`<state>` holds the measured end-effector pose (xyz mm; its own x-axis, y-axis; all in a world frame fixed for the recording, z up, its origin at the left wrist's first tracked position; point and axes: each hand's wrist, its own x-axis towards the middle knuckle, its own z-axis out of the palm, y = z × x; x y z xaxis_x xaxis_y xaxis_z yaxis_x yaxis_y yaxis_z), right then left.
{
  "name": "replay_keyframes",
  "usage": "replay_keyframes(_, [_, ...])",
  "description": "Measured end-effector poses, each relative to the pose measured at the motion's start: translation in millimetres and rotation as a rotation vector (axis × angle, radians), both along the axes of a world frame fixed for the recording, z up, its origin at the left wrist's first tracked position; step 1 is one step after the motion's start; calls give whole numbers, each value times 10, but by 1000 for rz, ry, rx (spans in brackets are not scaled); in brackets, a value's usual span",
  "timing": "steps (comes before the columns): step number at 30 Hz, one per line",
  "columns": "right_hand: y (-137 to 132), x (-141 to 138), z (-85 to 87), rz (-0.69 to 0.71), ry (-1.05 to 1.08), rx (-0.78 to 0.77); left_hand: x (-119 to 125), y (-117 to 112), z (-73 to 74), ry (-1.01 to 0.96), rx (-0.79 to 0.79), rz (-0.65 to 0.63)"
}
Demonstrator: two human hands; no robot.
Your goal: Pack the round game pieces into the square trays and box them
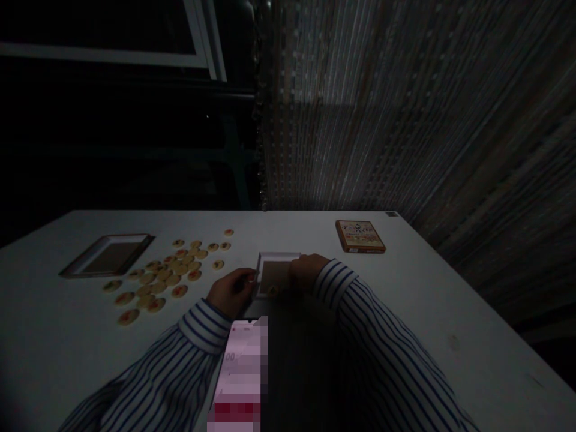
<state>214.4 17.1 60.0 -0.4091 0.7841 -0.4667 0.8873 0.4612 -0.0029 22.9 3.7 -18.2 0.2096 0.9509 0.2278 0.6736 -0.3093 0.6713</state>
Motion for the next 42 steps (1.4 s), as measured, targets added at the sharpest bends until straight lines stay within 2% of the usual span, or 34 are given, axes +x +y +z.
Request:
replay_keyframes(10, [-2,-9,12,9,-9,-11,-1,11,-36,-12,16,7])
replay_keyframes(17, [15,32,-32,17,0,39,-8,20,-46,12,24,-6])
replay_keyframes(35, [-26,-58,40,76,14,28,6,7,-13,10,0,6])
replay_keyframes(42, [2,-31,-31,85,30,62,-14,20,-40,5,20,-10])
